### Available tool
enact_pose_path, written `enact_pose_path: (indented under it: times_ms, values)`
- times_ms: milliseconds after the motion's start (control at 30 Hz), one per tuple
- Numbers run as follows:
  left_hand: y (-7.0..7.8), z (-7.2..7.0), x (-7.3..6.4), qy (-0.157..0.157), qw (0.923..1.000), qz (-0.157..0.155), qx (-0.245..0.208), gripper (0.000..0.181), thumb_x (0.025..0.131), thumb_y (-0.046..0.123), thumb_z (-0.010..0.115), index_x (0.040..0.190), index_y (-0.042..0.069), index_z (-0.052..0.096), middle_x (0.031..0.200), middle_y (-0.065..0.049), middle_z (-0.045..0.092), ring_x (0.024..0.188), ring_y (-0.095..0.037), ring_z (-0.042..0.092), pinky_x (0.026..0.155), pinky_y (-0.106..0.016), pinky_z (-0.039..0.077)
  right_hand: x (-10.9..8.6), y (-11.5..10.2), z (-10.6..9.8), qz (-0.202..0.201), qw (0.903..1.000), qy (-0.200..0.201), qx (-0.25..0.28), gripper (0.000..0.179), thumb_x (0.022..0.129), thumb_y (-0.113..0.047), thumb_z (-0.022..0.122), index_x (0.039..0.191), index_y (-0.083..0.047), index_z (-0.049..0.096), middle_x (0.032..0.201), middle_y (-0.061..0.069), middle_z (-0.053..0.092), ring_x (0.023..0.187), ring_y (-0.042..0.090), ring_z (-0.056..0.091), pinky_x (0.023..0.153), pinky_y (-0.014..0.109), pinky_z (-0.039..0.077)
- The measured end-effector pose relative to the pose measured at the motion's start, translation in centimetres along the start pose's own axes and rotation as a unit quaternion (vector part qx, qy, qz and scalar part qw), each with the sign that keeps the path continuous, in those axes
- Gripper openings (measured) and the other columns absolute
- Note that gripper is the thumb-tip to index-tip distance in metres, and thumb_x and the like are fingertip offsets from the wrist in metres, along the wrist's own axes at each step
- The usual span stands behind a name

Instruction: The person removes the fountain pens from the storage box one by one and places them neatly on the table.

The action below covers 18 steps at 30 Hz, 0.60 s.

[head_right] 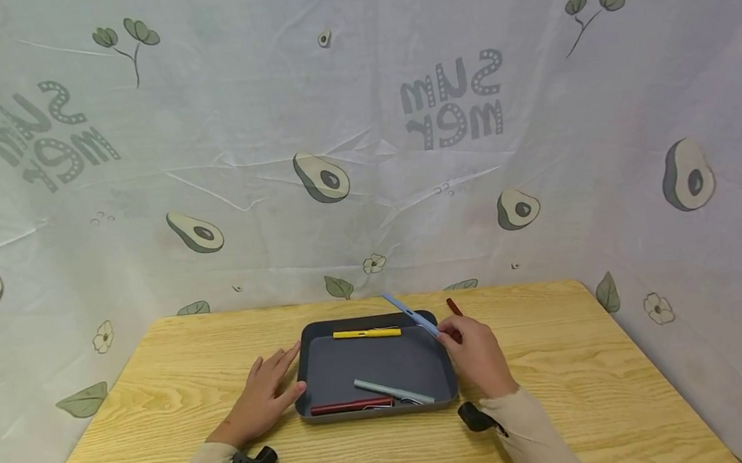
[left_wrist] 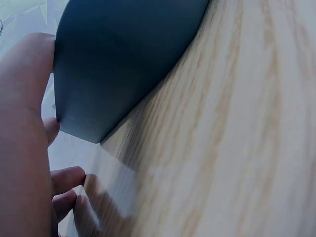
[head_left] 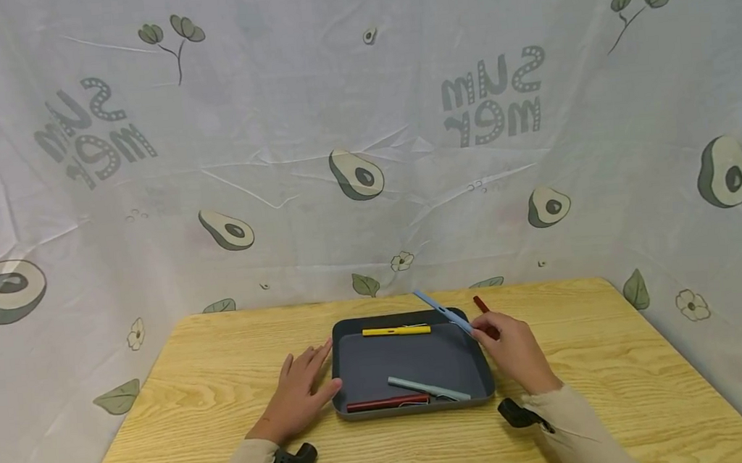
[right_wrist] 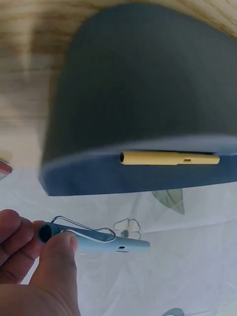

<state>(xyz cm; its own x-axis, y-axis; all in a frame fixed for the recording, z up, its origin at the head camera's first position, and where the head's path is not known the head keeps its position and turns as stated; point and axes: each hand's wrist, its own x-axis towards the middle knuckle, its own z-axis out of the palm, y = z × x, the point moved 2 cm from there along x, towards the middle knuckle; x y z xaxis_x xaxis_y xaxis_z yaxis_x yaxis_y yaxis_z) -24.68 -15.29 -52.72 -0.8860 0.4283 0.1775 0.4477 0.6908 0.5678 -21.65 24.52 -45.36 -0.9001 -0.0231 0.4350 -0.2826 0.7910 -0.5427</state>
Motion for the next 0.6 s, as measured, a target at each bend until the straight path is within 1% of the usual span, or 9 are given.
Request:
enact_pose_path:
  times_ms: [200, 367, 600]
  values:
    - [-0.1, 0.5, -0.2, 0.013, 0.9999, -0.002, 0.004, 0.076, 0.103, 0.057, 0.055, 0.166, 0.027, 0.027, 0.166, -0.007, 0.036, 0.155, -0.036, 0.028, 0.126, -0.06, 0.0, -0.6, 0.8, -0.1, 0.0, 0.9999, 0.013, 0.008, 0.01, 0.094, -0.006, 0.076, 0.103, -0.009, 0.076, 0.088, -0.001, 0.072, 0.075, 0.012, 0.064, 0.065, 0.029, 0.054]
    - [0.2, 0.7, -0.4, 0.031, 0.9995, 0.008, 0.002, 0.074, 0.103, 0.054, 0.057, 0.165, 0.025, 0.03, 0.164, -0.008, 0.039, 0.153, -0.038, 0.031, 0.125, -0.062, 0.003, -1.0, 1.2, 0.1, 0.0, 0.9999, 0.011, 0.013, 0.009, 0.094, -0.005, 0.075, 0.102, -0.009, 0.076, 0.087, -0.002, 0.07, 0.075, 0.012, 0.063, 0.064, 0.028, 0.053]
    - [0.6, 0.7, -0.9, 0.032, 0.9995, 0.007, 0.003, 0.074, 0.103, 0.055, 0.056, 0.165, 0.024, 0.03, 0.164, -0.009, 0.039, 0.153, -0.039, 0.031, 0.125, -0.062, 0.003, -1.3, 1.6, -0.1, -0.001, 0.9995, 0.025, 0.02, 0.008, 0.095, -0.004, 0.074, 0.103, -0.007, 0.075, 0.087, 0.0, 0.07, 0.074, 0.012, 0.062, 0.062, 0.027, 0.052]
